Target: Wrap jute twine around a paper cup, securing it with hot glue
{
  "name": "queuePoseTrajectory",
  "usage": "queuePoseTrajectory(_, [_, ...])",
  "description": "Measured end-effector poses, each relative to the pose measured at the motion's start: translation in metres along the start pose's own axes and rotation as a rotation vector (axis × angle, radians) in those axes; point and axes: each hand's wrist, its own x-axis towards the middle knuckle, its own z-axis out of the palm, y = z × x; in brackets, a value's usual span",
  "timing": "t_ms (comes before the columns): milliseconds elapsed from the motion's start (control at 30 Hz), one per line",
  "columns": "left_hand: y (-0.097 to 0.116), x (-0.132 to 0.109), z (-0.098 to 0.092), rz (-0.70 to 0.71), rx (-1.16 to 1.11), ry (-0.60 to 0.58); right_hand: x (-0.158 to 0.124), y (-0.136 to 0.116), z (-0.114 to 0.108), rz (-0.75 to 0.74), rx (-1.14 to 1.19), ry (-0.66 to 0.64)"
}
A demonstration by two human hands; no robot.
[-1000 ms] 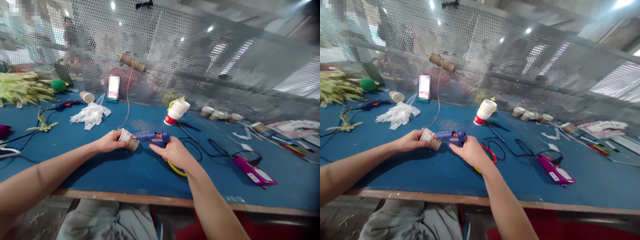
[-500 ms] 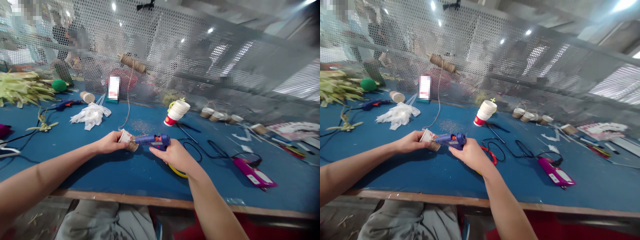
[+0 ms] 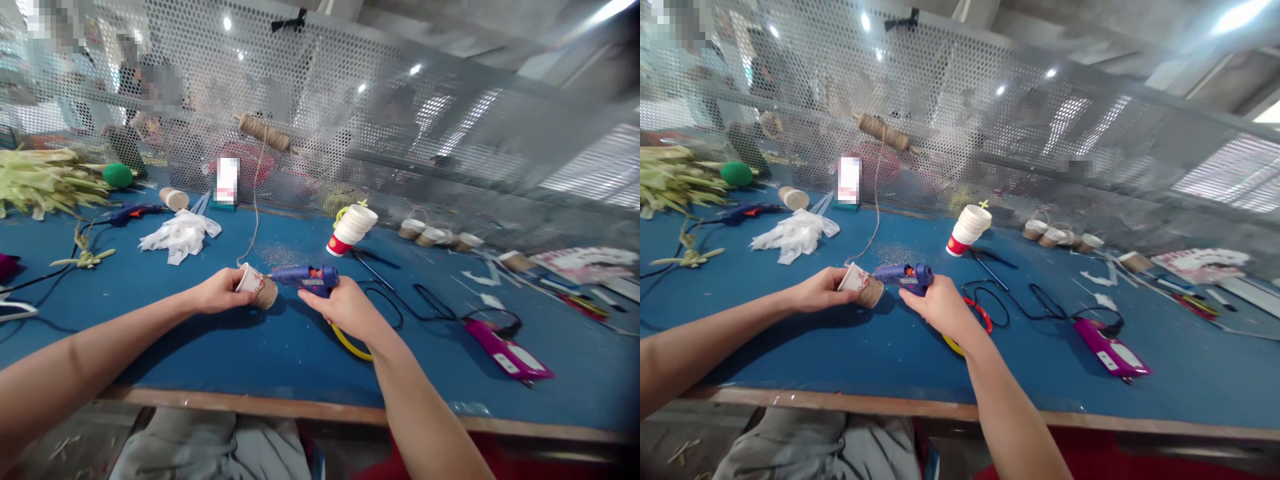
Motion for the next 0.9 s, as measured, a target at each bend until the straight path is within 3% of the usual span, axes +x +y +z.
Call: queuePoseTrajectory(900, [-0.0030,-0.0001,-0.0006,0.054,0.100,-0.017,0.0014,0.0033,-0.0030,0.009,-0.031,-0.045])
